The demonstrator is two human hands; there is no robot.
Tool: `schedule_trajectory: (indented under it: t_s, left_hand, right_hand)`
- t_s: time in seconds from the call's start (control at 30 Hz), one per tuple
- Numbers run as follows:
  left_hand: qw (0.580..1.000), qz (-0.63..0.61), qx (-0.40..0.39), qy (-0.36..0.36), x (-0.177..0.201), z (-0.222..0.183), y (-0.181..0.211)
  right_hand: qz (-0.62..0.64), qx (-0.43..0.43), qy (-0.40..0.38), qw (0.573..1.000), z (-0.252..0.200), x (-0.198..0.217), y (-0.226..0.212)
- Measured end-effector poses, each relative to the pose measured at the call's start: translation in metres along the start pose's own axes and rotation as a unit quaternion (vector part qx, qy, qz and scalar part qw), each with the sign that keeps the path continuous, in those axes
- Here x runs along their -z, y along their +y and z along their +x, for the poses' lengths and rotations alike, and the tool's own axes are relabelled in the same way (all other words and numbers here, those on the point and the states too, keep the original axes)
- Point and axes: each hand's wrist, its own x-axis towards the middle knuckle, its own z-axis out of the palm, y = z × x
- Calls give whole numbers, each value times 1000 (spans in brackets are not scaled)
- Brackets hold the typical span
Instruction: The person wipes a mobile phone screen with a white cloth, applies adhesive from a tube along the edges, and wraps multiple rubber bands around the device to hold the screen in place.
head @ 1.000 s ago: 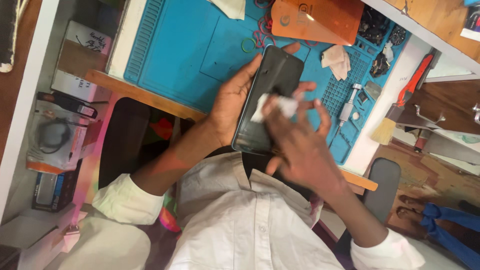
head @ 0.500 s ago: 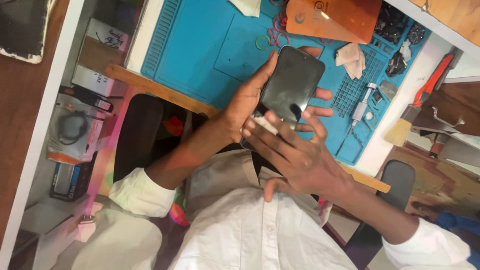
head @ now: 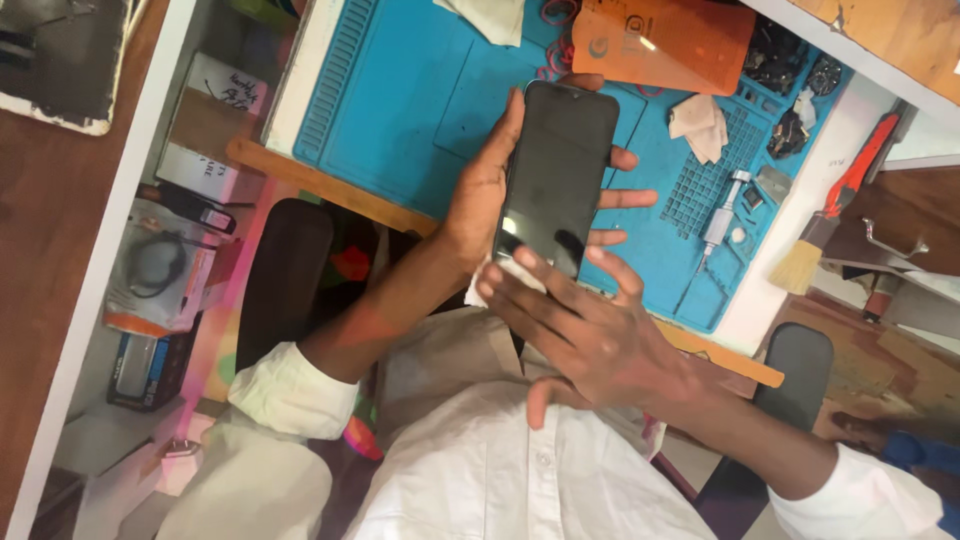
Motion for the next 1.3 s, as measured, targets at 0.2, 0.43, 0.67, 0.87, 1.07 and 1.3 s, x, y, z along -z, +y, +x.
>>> schedule_trajectory:
  t_s: [0.2,0.43,0.67,0.87,1.07,1.3]
  left_hand:
    - [993,87,-34,69,-6,-6,-11]
    - [997,35,-41,57,-7,-12,-12]
    - [995,83,-29,47,-21,-4,-9]
    - [944,246,-113,188,-27,-12,-18]
    - [926,279,-123,223,-25,-10,-12]
    - [977,148,-92,127,-19,-7,-5]
  right_hand:
    - [-104,-121,20,987,4,14,54]
    - [-48,-142,27,988,15,3,33]
    - [-106,-111,40,987,7,0,18]
    - [-50,-172,74,981,28,18,34]
    - [-29,-229,103,968,17,16,36]
    - [-16,-113,39,993,-30,-11,-10]
